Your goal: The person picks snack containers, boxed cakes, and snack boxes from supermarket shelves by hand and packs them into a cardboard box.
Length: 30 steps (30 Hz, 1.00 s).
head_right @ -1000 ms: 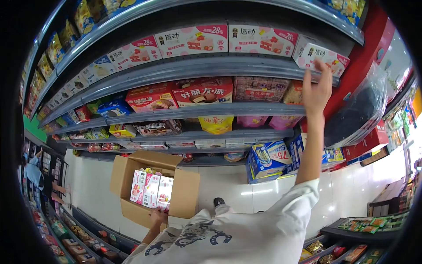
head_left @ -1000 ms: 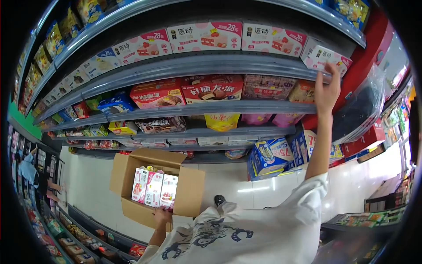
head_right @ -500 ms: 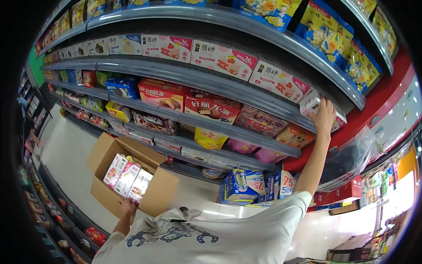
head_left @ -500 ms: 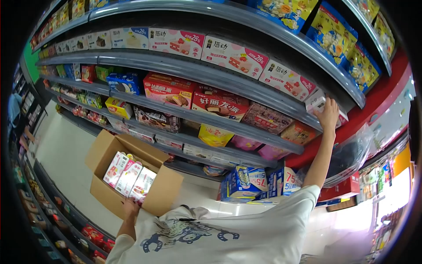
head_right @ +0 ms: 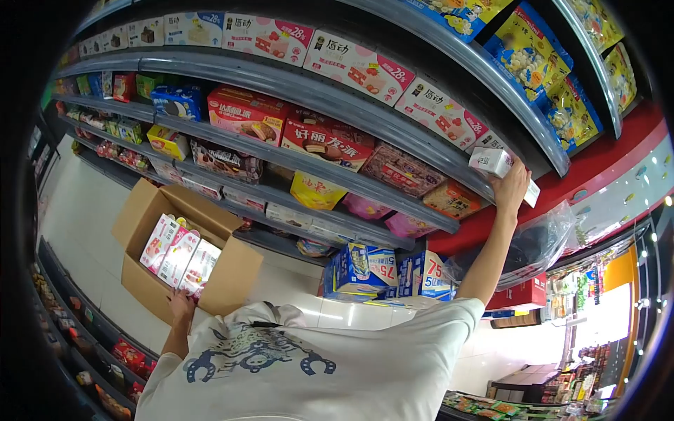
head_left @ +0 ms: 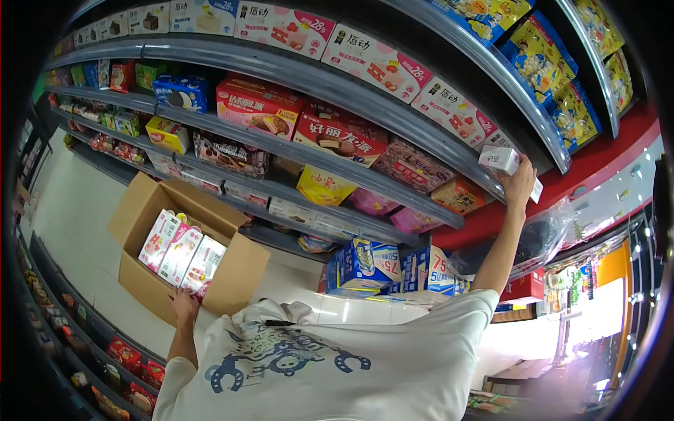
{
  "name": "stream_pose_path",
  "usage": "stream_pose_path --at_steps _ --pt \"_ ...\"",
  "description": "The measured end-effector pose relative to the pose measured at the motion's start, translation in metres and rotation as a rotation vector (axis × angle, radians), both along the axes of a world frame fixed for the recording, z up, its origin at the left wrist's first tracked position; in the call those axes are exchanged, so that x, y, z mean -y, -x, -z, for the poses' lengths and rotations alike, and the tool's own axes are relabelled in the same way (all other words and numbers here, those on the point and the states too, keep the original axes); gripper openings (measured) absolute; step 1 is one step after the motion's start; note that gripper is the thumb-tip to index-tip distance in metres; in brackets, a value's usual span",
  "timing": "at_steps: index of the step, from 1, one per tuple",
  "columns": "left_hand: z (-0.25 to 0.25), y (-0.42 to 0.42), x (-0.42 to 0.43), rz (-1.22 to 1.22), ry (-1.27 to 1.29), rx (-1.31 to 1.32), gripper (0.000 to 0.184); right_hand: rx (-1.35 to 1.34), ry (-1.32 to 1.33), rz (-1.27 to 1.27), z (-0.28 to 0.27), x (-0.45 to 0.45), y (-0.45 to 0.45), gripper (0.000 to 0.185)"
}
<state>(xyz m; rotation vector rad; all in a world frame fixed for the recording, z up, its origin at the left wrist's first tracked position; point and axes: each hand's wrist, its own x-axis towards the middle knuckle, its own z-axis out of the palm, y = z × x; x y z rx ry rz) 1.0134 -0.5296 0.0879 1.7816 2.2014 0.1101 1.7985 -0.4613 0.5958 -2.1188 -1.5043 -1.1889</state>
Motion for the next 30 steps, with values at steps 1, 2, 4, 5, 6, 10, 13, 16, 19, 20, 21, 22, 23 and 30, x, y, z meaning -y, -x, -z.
stream_pose_path --at_steps 1,2,4,5,6,10,13,16,19,20,21,22,23,30 --pt "-0.002 0.001 0.000 0.016 0.000 0.009 0.031 0.047 -0.035 -0.004 0.004 0.003 0.002 0.077" --pt "0.006 0.004 -0.003 0.041 -0.050 0.040 0.029 0.092 -0.067 -0.012 0.007 0.008 0.007 0.075" --pt "0.028 0.013 0.002 0.053 -0.128 0.092 0.027 0.149 -0.223 -0.083 0.015 0.019 0.017 0.065" --pt "0.032 0.019 0.001 0.156 -0.211 0.120 0.024 0.058 -0.225 -0.028 0.020 0.025 0.013 0.060" --pt "-0.001 0.006 0.001 0.120 -0.177 0.080 0.026 0.145 -0.306 -0.147 0.021 0.032 0.036 0.048" --pt "0.017 0.018 0.004 0.105 -0.104 -0.010 0.024 0.617 -0.454 -0.070 0.023 0.061 0.094 0.062" --pt "0.013 0.016 0.006 0.043 -0.045 0.028 0.024 0.488 -0.529 -0.189 0.026 0.087 0.131 0.070" --pt "0.009 0.014 0.006 0.044 -0.021 0.020 0.026 0.141 -0.585 -0.487 0.040 0.110 0.164 0.068" --pt "0.006 0.014 0.002 0.049 0.021 0.014 0.028 0.134 -0.678 -0.316 0.074 0.115 0.217 0.086" --pt "0.007 0.013 0.001 0.044 0.025 0.014 0.028 -0.048 -0.656 -0.354 0.093 0.114 0.229 0.080" --pt "0.004 0.012 0.000 0.045 0.052 0.015 0.030 -0.228 -0.644 -0.380 0.111 0.112 0.242 0.074" --pt "-0.003 0.012 -0.002 0.047 0.080 0.015 0.031 -0.467 -0.625 -0.509 0.135 0.106 0.248 0.065" --pt "-0.009 0.009 -0.003 0.051 0.109 0.015 0.033 -0.669 -0.598 -0.487 0.149 0.095 0.288 0.056" --pt "-0.095 -0.029 -0.022 -0.040 0.064 1.025 0.054 -2.098 -0.127 -0.766 0.274 0.049 0.444 0.055"
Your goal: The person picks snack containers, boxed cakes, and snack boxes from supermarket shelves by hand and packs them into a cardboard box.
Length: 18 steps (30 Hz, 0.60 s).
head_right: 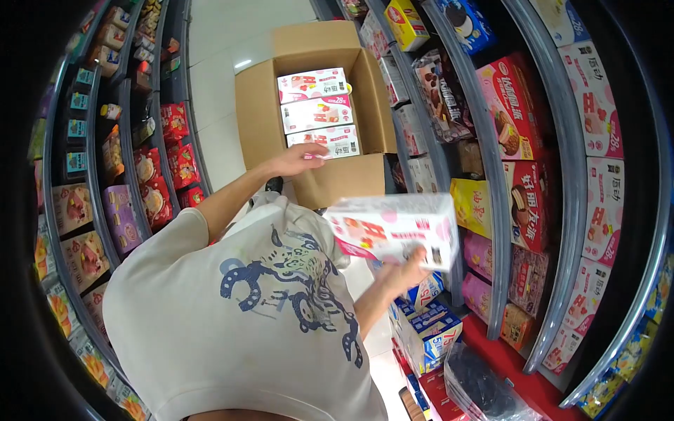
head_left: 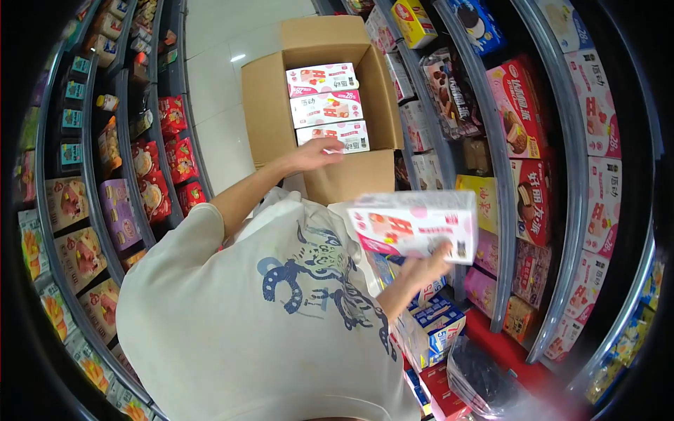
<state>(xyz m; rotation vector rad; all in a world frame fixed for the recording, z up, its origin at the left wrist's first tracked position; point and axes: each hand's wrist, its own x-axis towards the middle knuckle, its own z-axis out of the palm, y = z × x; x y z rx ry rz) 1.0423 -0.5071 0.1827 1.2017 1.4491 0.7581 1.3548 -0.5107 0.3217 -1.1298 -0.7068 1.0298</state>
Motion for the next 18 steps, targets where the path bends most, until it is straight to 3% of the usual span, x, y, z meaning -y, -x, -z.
stream_pose_path --at_steps 4,5,6,8,10,11,13,15,18 --pt "-0.042 -0.013 -0.001 0.001 0.114 0.753 0.062 -0.344 0.283 -0.295 0.034 -0.028 0.049 0.059" --pt "-0.031 -0.014 0.004 -0.155 0.286 0.931 0.061 -0.414 0.325 -0.332 0.039 -0.035 0.062 0.058" --pt "-0.021 -0.014 0.005 -0.309 0.382 0.963 0.060 -0.483 0.367 -0.371 0.043 -0.043 0.076 0.058" --pt "-0.001 -0.006 0.011 -0.462 0.283 1.062 0.060 -0.544 0.353 -0.468 0.079 -0.061 0.095 0.056" --pt "-0.016 0.004 0.019 -0.624 0.267 0.975 0.056 -0.590 0.466 -0.538 0.105 -0.081 0.120 0.055" --pt "-0.020 0.009 0.024 -0.702 0.262 0.933 0.055 -0.586 0.539 -0.559 0.112 -0.090 0.135 0.052" --pt "0.019 0.030 0.030 -0.807 0.207 0.918 0.053 -0.503 0.584 -0.602 0.138 -0.110 0.165 0.054" --pt "0.012 0.041 0.023 -1.017 0.170 0.930 0.049 -0.432 0.642 -0.642 0.163 -0.129 0.191 0.055" --pt "0.003 0.060 0.004 -0.985 0.199 0.855 0.048 -0.324 0.743 -0.628 0.178 -0.156 0.226 0.057"
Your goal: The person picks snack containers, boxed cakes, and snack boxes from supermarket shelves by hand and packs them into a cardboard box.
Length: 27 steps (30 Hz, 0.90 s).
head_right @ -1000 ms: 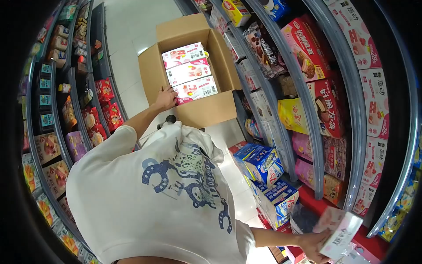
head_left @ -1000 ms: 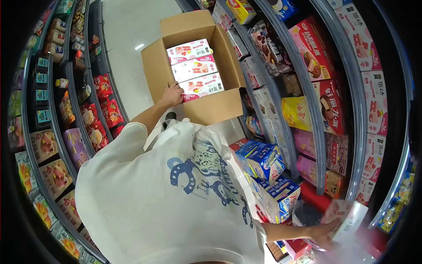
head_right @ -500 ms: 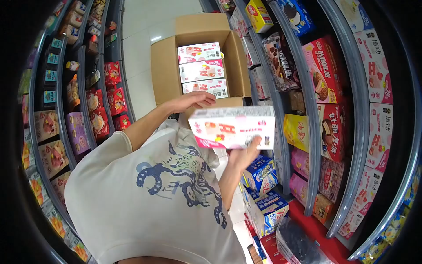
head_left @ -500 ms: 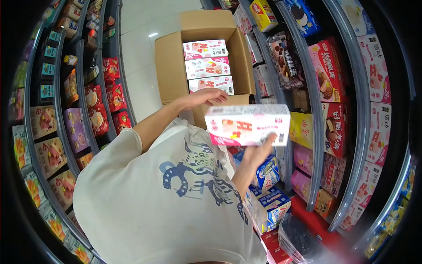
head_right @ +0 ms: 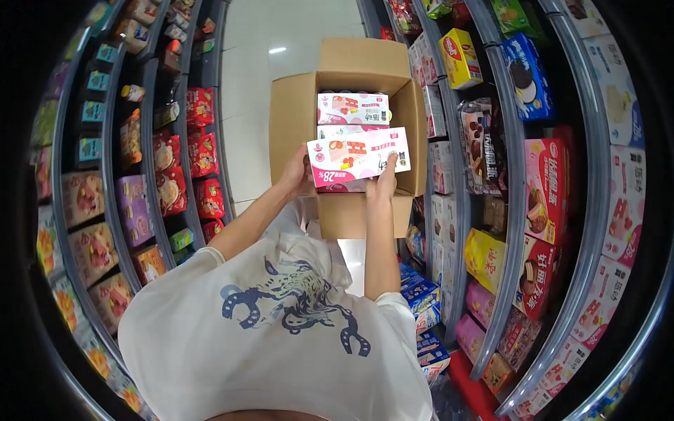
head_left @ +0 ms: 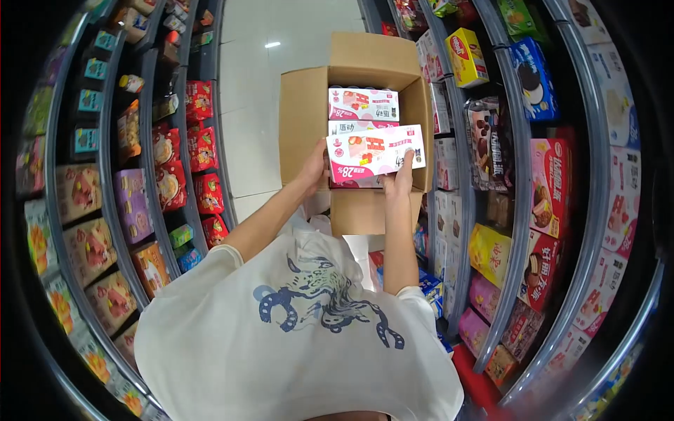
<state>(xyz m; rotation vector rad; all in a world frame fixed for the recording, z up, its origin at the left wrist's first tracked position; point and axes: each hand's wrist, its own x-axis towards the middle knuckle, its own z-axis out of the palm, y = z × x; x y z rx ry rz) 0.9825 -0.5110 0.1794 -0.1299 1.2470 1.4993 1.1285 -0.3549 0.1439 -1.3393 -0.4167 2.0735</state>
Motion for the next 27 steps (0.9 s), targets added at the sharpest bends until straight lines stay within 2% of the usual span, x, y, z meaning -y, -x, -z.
stream_pose_path --at_steps 1,4,5,8,9,10,12,13,17,20,23,26,27 --pt "0.040 0.012 -0.006 0.063 -0.012 -0.023 0.053 0.014 0.021 -0.002 0.012 -0.011 0.007 0.057" --pt "0.035 0.031 -0.041 -0.011 -0.011 -0.131 0.062 0.089 0.060 0.036 0.038 -0.038 0.028 0.061" --pt "0.016 0.043 -0.052 -0.004 -0.084 -0.030 0.080 0.153 0.071 0.037 0.036 -0.045 0.038 0.061" --pt "0.047 0.068 -0.068 0.266 0.200 -0.730 0.091 0.198 0.063 -0.027 0.042 -0.070 0.076 0.060" --pt "0.056 0.072 -0.071 0.291 0.216 -0.821 0.095 0.190 0.057 -0.051 0.048 -0.078 0.085 0.060" --pt "0.058 0.077 -0.076 0.274 0.225 -0.913 0.093 0.156 0.042 -0.015 0.070 -0.089 0.091 0.061" --pt "0.063 0.081 -0.083 0.249 0.235 -1.095 0.091 0.283 0.125 -0.099 0.058 -0.097 0.117 0.057" --pt "0.060 0.085 -0.086 0.280 0.298 -1.141 0.091 0.180 0.128 -0.009 0.068 -0.100 0.128 0.054" --pt "0.052 0.107 -0.090 0.357 0.303 -1.228 0.085 0.183 0.115 -0.023 0.085 -0.101 0.146 0.057" --pt "0.046 0.112 -0.094 0.488 0.303 -1.252 0.079 0.393 0.169 -0.118 0.067 -0.097 0.151 0.057" --pt "0.050 0.113 -0.094 0.537 0.289 -1.348 0.075 0.654 0.071 -0.336 0.075 -0.109 0.137 0.055" --pt "0.063 0.107 -0.097 0.654 0.325 -1.459 0.071 0.779 -0.350 -0.249 0.074 -0.104 0.128 0.054" --pt "0.069 0.105 -0.097 0.681 0.347 -1.494 0.069 0.817 -0.583 -0.343 0.094 -0.116 0.109 0.076"
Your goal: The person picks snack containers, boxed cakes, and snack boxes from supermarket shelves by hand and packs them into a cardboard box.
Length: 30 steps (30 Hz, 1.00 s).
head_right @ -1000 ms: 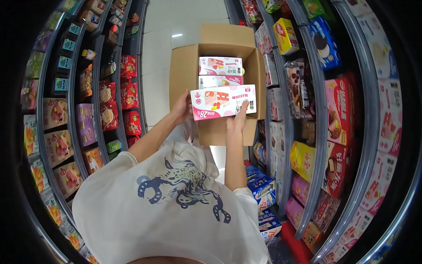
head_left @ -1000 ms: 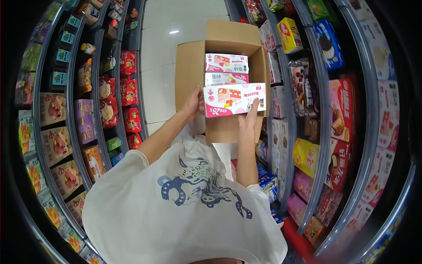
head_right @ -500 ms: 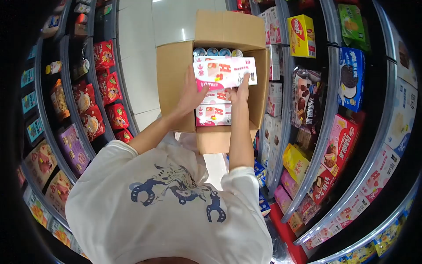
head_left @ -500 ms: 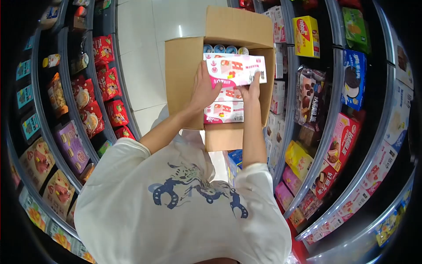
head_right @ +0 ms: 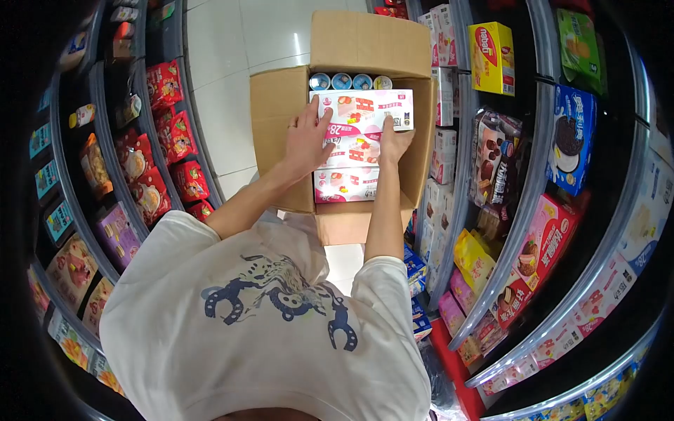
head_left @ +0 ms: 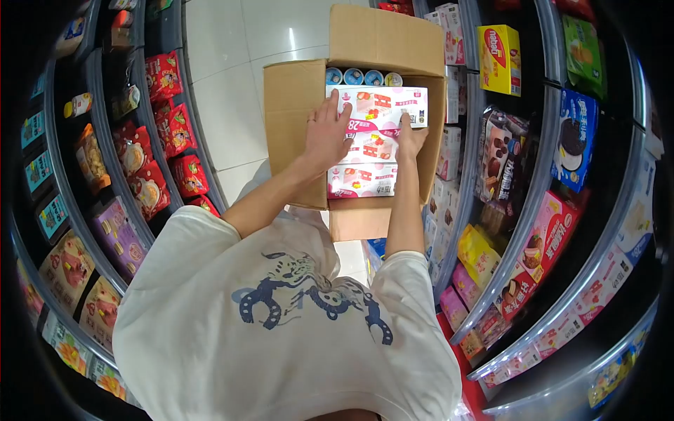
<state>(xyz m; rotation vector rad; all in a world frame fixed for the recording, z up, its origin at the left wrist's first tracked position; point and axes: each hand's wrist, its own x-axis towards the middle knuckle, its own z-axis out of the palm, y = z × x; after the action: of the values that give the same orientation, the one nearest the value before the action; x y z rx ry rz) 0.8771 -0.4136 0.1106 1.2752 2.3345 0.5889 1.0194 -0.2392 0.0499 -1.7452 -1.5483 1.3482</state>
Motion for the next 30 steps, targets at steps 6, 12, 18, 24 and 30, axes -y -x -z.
stream_pose_path --at_steps 6,12,18,24,30 --pt "0.012 0.003 0.000 -0.012 -0.015 -0.221 0.057 0.213 -0.151 -0.107 -0.002 -0.021 0.001 0.080" --pt "0.025 0.015 -0.002 -0.091 -0.156 -0.233 0.048 0.225 -0.106 -0.239 -0.006 -0.026 0.002 0.055" --pt "0.028 0.019 -0.013 -0.143 -0.189 -0.199 0.044 0.138 -0.181 -0.371 -0.009 -0.037 0.006 0.058" --pt "0.037 0.024 -0.015 -0.163 -0.195 -0.230 0.044 0.193 -0.118 -0.450 -0.028 -0.041 0.014 0.064" --pt "0.035 0.023 -0.016 -0.164 -0.218 -0.237 0.041 0.308 -0.162 -0.539 -0.033 -0.036 0.012 0.072"
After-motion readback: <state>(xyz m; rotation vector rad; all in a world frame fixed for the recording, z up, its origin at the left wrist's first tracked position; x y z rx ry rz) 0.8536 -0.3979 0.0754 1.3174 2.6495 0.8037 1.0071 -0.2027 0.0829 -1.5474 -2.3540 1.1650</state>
